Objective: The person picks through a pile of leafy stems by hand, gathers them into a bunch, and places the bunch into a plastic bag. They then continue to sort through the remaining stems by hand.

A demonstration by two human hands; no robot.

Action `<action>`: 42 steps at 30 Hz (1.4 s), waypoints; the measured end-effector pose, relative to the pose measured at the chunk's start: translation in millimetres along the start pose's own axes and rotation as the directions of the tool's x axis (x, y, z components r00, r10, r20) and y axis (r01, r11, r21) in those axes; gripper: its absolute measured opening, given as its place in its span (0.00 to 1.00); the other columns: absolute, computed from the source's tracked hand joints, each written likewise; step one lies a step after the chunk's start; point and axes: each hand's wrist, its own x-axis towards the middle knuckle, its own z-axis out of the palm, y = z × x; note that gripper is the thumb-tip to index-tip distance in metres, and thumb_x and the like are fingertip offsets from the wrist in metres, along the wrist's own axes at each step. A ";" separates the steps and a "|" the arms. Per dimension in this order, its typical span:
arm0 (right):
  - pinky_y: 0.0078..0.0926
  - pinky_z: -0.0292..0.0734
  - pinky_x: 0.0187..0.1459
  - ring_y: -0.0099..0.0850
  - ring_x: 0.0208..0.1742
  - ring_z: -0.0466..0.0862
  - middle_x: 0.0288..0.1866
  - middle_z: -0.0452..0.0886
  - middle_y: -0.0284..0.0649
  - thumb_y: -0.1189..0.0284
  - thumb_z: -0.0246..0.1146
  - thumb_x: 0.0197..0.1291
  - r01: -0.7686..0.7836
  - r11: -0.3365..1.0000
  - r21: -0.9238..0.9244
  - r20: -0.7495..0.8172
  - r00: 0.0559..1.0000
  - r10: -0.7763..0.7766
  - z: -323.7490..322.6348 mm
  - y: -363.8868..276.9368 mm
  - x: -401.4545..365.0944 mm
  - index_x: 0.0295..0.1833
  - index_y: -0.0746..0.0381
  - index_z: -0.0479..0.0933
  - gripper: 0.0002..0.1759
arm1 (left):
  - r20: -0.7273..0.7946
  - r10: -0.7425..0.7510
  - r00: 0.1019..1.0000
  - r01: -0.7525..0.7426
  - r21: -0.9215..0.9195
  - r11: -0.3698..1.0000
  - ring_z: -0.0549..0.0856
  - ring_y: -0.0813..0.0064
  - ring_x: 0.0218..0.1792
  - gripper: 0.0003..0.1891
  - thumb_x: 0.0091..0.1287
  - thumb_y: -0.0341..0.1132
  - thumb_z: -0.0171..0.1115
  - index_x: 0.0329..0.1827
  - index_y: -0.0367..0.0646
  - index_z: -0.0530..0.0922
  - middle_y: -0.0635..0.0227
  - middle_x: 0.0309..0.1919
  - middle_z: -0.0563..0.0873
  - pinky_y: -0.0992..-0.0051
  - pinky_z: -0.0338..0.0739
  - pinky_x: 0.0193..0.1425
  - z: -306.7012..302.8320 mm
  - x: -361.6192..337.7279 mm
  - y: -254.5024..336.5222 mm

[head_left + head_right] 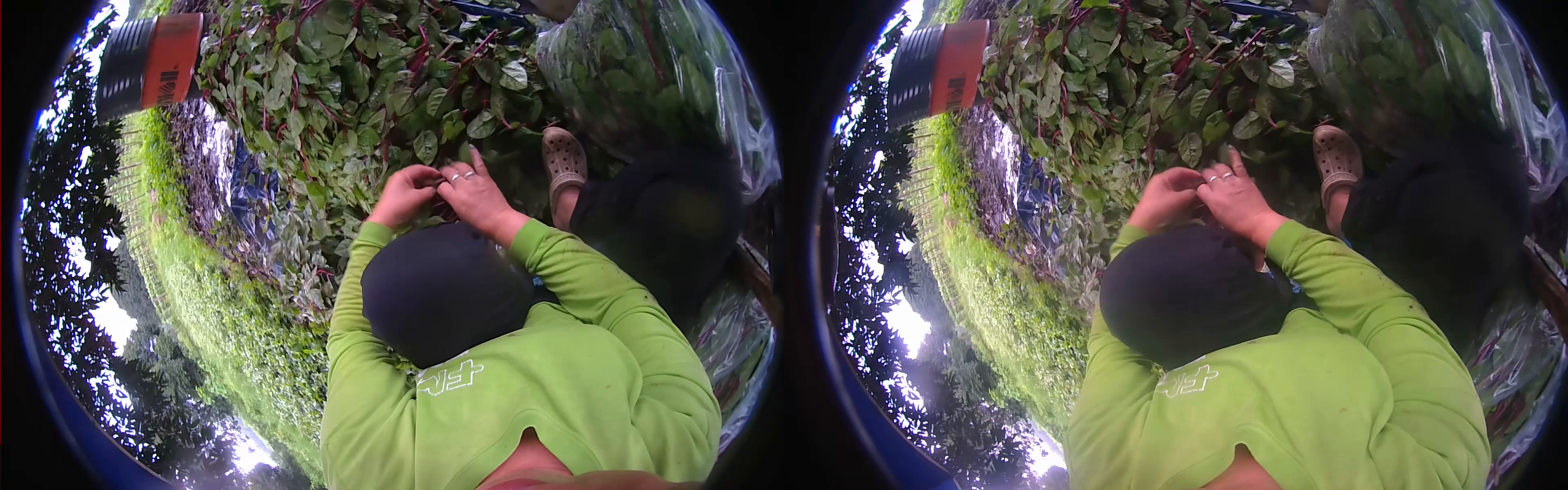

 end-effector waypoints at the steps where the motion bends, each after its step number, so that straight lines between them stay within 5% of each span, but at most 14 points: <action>1: 0.53 0.57 0.78 0.36 0.61 0.79 0.49 0.80 0.35 0.71 0.61 0.59 -0.075 0.997 0.017 0.119 0.990 0.072 -0.9 1.0 -2.3 0.43 0.53 0.79 0.07 | 0.060 -0.109 0.992 0.117 -0.140 0.983 0.88 0.66 0.42 0.16 0.58 0.24 0.66 0.50 0.41 0.87 0.61 0.41 0.88 0.70 0.82 0.51 -5.1 2.0 10.3; 2: 0.50 0.61 0.74 0.35 0.54 0.80 0.44 0.80 0.34 0.71 0.60 0.59 -0.071 0.997 0.037 0.016 0.997 0.070 4.0 3.7 -4.8 0.42 0.53 0.79 0.06 | -0.103 -0.057 0.993 0.052 -0.052 0.997 0.88 0.68 0.42 0.13 0.58 0.25 0.65 0.47 0.40 0.88 0.63 0.40 0.89 0.71 0.82 0.51 -5.9 13.1 21.8; 4: 0.48 0.64 0.70 0.35 0.53 0.81 0.43 0.80 0.34 0.69 0.60 0.58 -0.013 1.000 0.014 0.008 1.000 0.013 8.4 4.1 -5.9 0.41 0.53 0.79 0.06 | -0.177 0.502 0.846 -0.300 0.619 0.725 0.88 0.57 0.45 0.11 0.63 0.25 0.60 0.44 0.40 0.89 0.56 0.42 0.89 0.63 0.82 0.54 -31.6 63.1 30.9; 6: 0.47 0.67 0.67 0.34 0.51 0.81 0.42 0.80 0.34 0.68 0.60 0.58 0.039 0.999 -0.002 -0.016 0.999 -0.039 13.6 4.7 -3.8 0.40 0.53 0.78 0.05 | -0.218 0.659 0.719 -0.244 0.809 0.534 0.86 0.53 0.48 0.08 0.65 0.29 0.63 0.44 0.42 0.87 0.56 0.42 0.88 0.60 0.80 0.55 -39.4 113.2 59.4; 12: 0.38 0.74 0.56 0.35 0.47 0.82 0.38 0.80 0.35 0.66 0.59 0.56 0.124 0.992 -0.001 -0.124 0.985 -0.124 17.5 8.2 -0.3 0.36 0.54 0.77 0.05 | -0.086 0.454 0.887 0.019 0.988 0.151 0.86 0.54 0.52 0.15 0.65 0.45 0.68 0.49 0.48 0.88 0.57 0.44 0.88 0.59 0.81 0.58 -41.0 185.5 94.0; 17: 0.37 0.72 0.49 0.35 0.47 0.81 0.38 0.80 0.35 0.66 0.59 0.58 0.095 0.995 0.028 -0.048 0.994 -0.094 19.8 7.8 0.3 0.35 0.54 0.77 0.05 | -0.101 0.449 0.888 -0.110 0.901 0.419 0.87 0.55 0.52 0.14 0.69 0.39 0.60 0.53 0.49 0.88 0.58 0.50 0.88 0.60 0.82 0.59 -85.9 155.2 114.0; 23: 0.42 0.73 0.53 0.36 0.51 0.82 0.41 0.81 0.35 0.64 0.58 0.64 0.101 0.992 0.071 0.071 0.992 -0.106 14.6 -8.4 -0.1 0.53 0.52 0.79 0.14 | 0.120 0.556 0.822 -0.103 0.993 -0.061 0.89 0.52 0.38 0.14 0.75 0.44 0.55 0.39 0.43 0.80 0.54 0.36 0.88 0.55 0.83 0.43 -86.4 97.5 101.3; 30: 0.46 0.74 0.56 0.37 0.55 0.83 0.44 0.83 0.36 0.61 0.59 0.66 0.016 0.997 0.075 0.121 0.992 -0.025 -3.0 -13.4 -3.7 0.65 0.49 0.75 0.22 | -0.299 0.332 0.895 -0.023 0.712 0.702 0.85 0.42 0.43 0.22 0.79 0.48 0.49 0.36 0.38 0.81 0.47 0.38 0.87 0.48 0.79 0.48 -7.2 72.3 70.8; 34: 0.47 0.75 0.56 0.35 0.53 0.83 0.42 0.84 0.35 0.62 0.60 0.64 0.005 0.998 0.061 0.117 0.993 -0.012 9.0 -12.3 -2.2 0.57 0.50 0.79 0.17 | -0.226 0.500 0.836 -0.132 0.801 0.584 0.85 0.42 0.41 0.19 0.76 0.41 0.51 0.34 0.35 0.81 0.47 0.37 0.87 0.50 0.78 0.49 6.6 79.4 24.9; 37: 0.46 0.75 0.55 0.34 0.51 0.84 0.41 0.83 0.35 0.63 0.60 0.62 0.040 0.998 0.046 0.117 0.992 -0.045 7.2 -11.7 -3.0 0.51 0.51 0.81 0.13 | -0.502 0.405 0.764 -0.110 0.517 0.849 0.84 0.49 0.41 0.15 0.74 0.38 0.52 0.35 0.36 0.81 0.49 0.37 0.86 0.54 0.78 0.49 -7.3 50.9 11.0; 38: 0.46 0.75 0.54 0.34 0.51 0.83 0.40 0.82 0.35 0.63 0.60 0.62 0.051 0.999 0.018 0.087 0.995 -0.053 10.7 -11.1 -3.8 0.49 0.52 0.81 0.12 | -0.458 0.598 0.657 -0.068 0.755 0.653 0.83 0.56 0.42 0.12 0.73 0.35 0.53 0.36 0.37 0.80 0.52 0.39 0.86 0.57 0.77 0.48 -35.1 31.9 -7.5; 39: 0.46 0.76 0.53 0.34 0.51 0.83 0.40 0.82 0.34 0.63 0.60 0.61 0.057 0.998 -0.009 0.056 0.997 -0.057 12.3 -9.9 -3.9 0.47 0.52 0.81 0.11 | -0.606 0.715 0.350 0.124 0.786 0.606 0.84 0.58 0.43 0.09 0.72 0.34 0.55 0.37 0.37 0.79 0.55 0.41 0.87 0.57 0.78 0.50 -51.1 9.2 -18.0; 40: 0.46 0.76 0.52 0.34 0.51 0.83 0.40 0.82 0.34 0.64 0.60 0.61 0.058 0.998 0.002 0.040 0.998 -0.058 10.9 -8.5 -3.7 0.47 0.52 0.81 0.11 | -0.835 0.217 0.505 0.597 0.520 0.611 0.84 0.58 0.51 0.10 0.73 0.34 0.57 0.41 0.34 0.79 0.55 0.46 0.87 0.59 0.78 0.57 -64.0 -31.2 20.2; 42: 0.46 0.76 0.51 0.34 0.50 0.83 0.40 0.81 0.33 0.65 0.60 0.61 0.057 0.998 0.030 0.010 0.998 -0.058 6.4 -8.7 -4.1 0.48 0.52 0.81 0.11 | -0.946 0.066 -0.316 0.261 -0.020 0.965 0.80 0.55 0.61 0.15 0.74 0.35 0.58 0.50 0.27 0.79 0.52 0.54 0.85 0.59 0.74 0.67 -91.4 -69.1 -25.3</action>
